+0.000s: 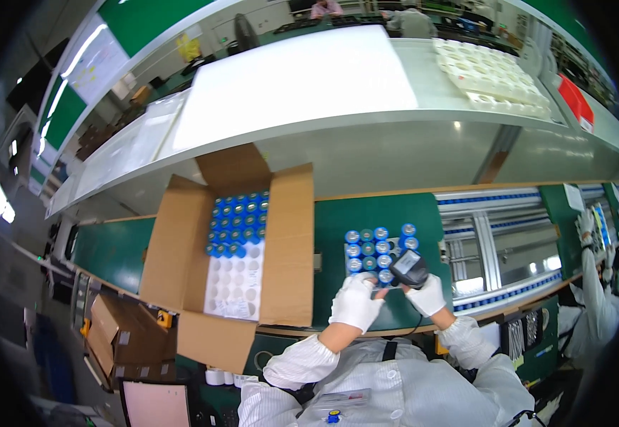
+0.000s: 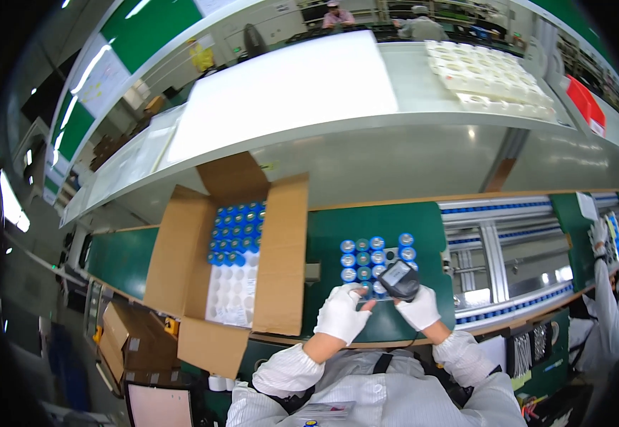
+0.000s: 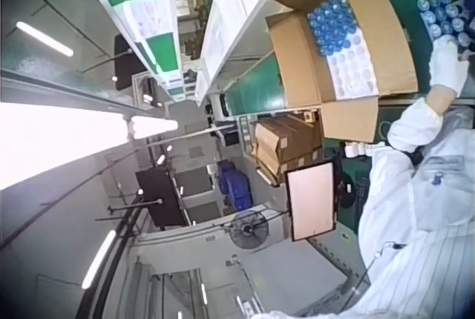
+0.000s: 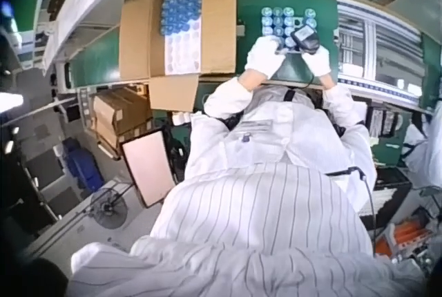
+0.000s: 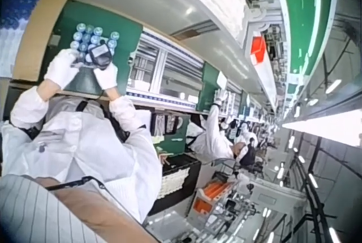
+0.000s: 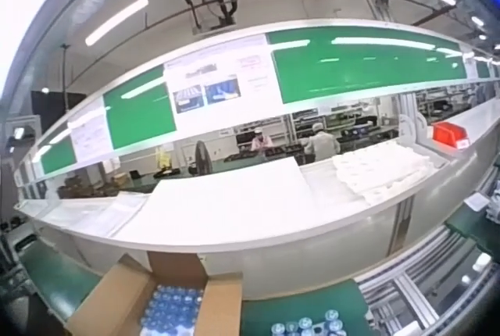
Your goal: The person removes batteries from a box, places them into a tray, and scans them with a handheld scanner. They then print and apply labels to the batteries before moving the tray aside and starting the process again with a new tray.
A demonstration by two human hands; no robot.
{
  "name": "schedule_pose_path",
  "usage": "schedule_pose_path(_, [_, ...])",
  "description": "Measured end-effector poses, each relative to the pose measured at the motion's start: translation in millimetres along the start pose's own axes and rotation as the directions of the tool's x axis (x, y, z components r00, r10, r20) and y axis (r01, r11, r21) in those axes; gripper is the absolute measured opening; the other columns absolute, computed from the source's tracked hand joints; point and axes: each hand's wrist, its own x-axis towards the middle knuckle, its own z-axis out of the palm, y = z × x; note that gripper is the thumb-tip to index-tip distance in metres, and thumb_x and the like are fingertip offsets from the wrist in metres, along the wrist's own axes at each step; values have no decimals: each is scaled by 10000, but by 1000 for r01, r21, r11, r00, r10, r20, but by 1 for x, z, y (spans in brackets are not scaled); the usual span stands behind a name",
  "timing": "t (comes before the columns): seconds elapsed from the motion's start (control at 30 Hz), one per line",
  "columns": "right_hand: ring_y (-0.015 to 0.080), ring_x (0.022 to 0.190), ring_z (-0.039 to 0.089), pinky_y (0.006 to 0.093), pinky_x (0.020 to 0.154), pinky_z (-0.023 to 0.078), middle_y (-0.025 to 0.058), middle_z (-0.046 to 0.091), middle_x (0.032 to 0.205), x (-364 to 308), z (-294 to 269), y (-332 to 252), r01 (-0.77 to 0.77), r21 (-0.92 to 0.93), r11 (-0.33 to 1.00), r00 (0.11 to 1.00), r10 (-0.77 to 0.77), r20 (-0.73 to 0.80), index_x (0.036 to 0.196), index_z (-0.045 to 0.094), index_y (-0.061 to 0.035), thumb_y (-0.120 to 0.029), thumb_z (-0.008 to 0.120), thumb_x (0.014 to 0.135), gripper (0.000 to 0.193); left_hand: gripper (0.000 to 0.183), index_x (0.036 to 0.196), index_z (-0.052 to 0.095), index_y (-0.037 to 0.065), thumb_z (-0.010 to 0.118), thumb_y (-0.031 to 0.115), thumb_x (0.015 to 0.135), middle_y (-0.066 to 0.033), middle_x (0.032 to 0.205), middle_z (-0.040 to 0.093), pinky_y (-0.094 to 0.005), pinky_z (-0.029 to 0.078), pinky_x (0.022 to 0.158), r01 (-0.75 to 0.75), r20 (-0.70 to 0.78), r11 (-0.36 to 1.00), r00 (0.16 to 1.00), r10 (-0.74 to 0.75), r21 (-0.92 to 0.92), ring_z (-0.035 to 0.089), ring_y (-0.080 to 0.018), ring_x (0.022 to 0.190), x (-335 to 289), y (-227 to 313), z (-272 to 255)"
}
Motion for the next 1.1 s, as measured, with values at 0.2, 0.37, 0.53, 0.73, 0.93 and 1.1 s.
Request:
schedule_pose_path(0.2, [174, 675, 665, 301, 604, 512, 113, 698, 779, 5, 23, 40, -104, 120, 987, 995, 104, 4, 923, 685, 22, -110, 751, 775, 209, 224, 889, 693, 47, 687, 264, 837, -169, 890, 684, -415, 524, 765, 56, -534, 987, 835, -129, -150, 653, -361, 842, 87, -107, -102])
schedule_pose_path(0.37, [235, 821, 732, 334, 726, 549, 147, 735, 860, 1, 37, 9, -121, 129, 984, 992, 116, 46, 929, 708, 6, -134, 785, 712, 270, 396, 1087, 704, 156, 741, 400, 778, -90, 1257, 604, -413, 466, 979, 527, -280, 793, 846, -454, 305, 526, -324, 1198, 110, -289, -124])
schedule_pose_path(0.53, [246, 806, 733, 335, 704, 549, 148, 733, 840, -13, 25, -7, -132, 68, 989, 991, 133, -3, 924, 719, -7, -123, 779, 717, 245, 601, 1192, 672, 158, 827, 442, 685, -82, 1499, 374, -447, 376, 1091, 707, -298, 611, 705, -643, 355, 287, -341, 1402, 88, -321, -94])
schedule_pose_path(0.73, [260, 805, 732, 343, 693, 550, 154, 730, 836, -22, 25, -18, -87, 13, 996, 993, 87, -84, 907, 716, -6, -129, 776, 722, 230, 591, 1115, 715, 165, 856, 455, 620, -98, 1516, 346, -468, 310, 1119, 673, -393, 687, 730, -558, 274, 242, -366, 1405, 82, -354, -72])
schedule_pose_path(0.93, [303, 817, 722, 364, 692, 557, 172, 712, 809, -26, 24, -16, -49, -90, 995, 991, 37, -126, 907, 689, -12, -177, 783, 699, 282, 569, 1244, 591, -16, 812, 113, 737, -131, 1108, 642, -395, 504, 889, 223, -435, 929, 834, -338, -296, 622, -258, 976, 80, -353, -119])
schedule_pose_path(1.1, [330, 791, 709, 397, 705, 561, 164, 711, 818, -17, 30, -30, 28, -144, 989, 999, -32, -30, 952, 681, -45, -160, 754, 694, 292, 522, 1220, 528, 80, 647, 478, 903, -29, 965, 623, -429, 521, 770, -238, -112, -177, 841, -530, -955, 596, -214, 817, 98, -268, -148])
